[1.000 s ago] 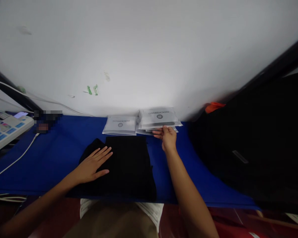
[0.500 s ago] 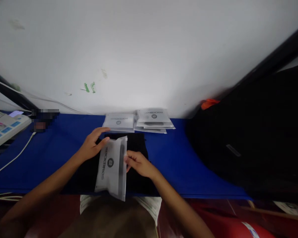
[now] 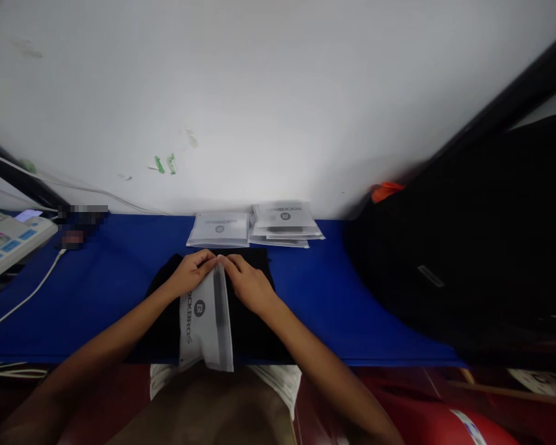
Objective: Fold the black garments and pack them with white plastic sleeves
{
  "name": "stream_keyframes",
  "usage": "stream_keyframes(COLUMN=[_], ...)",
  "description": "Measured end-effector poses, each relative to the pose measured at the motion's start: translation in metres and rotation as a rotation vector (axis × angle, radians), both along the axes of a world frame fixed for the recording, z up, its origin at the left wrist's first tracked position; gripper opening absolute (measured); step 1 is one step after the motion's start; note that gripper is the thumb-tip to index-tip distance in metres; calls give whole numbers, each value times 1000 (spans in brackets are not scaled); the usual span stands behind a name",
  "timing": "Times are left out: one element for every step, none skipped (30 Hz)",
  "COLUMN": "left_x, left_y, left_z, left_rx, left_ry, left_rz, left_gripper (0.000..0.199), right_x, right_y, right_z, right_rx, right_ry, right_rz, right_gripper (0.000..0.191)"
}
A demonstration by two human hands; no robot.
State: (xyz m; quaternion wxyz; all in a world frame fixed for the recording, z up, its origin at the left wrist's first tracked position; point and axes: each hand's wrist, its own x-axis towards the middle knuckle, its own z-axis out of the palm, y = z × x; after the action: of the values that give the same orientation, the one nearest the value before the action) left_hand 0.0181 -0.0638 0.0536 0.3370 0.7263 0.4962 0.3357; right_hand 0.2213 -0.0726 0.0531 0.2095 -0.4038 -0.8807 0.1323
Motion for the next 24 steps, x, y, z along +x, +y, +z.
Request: stream_keyframes(left_x=[0,0,0,0,0,0,0,0,1,1,0,-1,-3,-7,-11,-17,-23,-30,-35,-40,-44,-46,-46,-45], left_y=[-1,-1,-2,-2,-3,-3,-4,-4,-4,-4,-3,-2,0,3,6,10,14,18,21,23,24,25,25,24], left_z=[0,0,0,-1,-1,-1,-1,-1,-1,-2,-2,-3,-4,-6,-7,-9,-10,-12,-13,-13,-14,-13,-13,-12], left_rx=[-6,-13,-20,-27,-33,-37,-37,-34,-27,-19,-8,3,15,25,34,42,47,51,52,51,47,42,35,29], left_ry=[-2,-7,-14,-20,-25,-27,-25,-20,-15,-12,-10,-8,-8,-7,-6,-6,-7,-10,-15,-22,-30,-39,-50,-61], left_rz=[-8,-18,-34,-53,-73,-91,-103,-108,-106,-95,-80,-58,-28,9,51,97,144,186,220,240,247,242,228,209], left_gripper=[28,27,26,26,26,26,26,26,27,27,27,27,27,26,26,26,25,26,26,27,28,29,30,31], right_x=[-2,-3,-4,-4,-4,-4,-3,-3,-2,-2,-2,-3,-4,-5,-6,-7,-8,-8,-7,-6,-4,-2,0,2], right_y=[2,5,7,8,10,11,13,13,14,13,12,9,4,-2,-9,-18,-28,-38,-47,-55,-60,-64,-65,-63], right_z=[0,0,0,-1,-1,-1,-2,-1,-1,1,3,5,7,9,11,13,13,14,13,13,12,12,12,12], right_rx=[29,62,102,146,193,239,283,325,361,393,419,438,452,461,467,471,470,468,463,459,457,458,457,448], right_ry=[-65,-113,-145,-163,-170,-171,-170,-174,-183,-196,-209,-219,-226,-228,-224,-214,-200,-182,-160,-137,-116,-94,-66,-27], right_rz=[5,20,40,61,82,101,123,147,170,195,219,244,273,307,343,381,423,463,496,518,536,546,543,524], right_gripper=[40,36,32,28,25,25,25,27,28,30,31,30,29,27,25,24,23,23,22,22,21,20,19,20])
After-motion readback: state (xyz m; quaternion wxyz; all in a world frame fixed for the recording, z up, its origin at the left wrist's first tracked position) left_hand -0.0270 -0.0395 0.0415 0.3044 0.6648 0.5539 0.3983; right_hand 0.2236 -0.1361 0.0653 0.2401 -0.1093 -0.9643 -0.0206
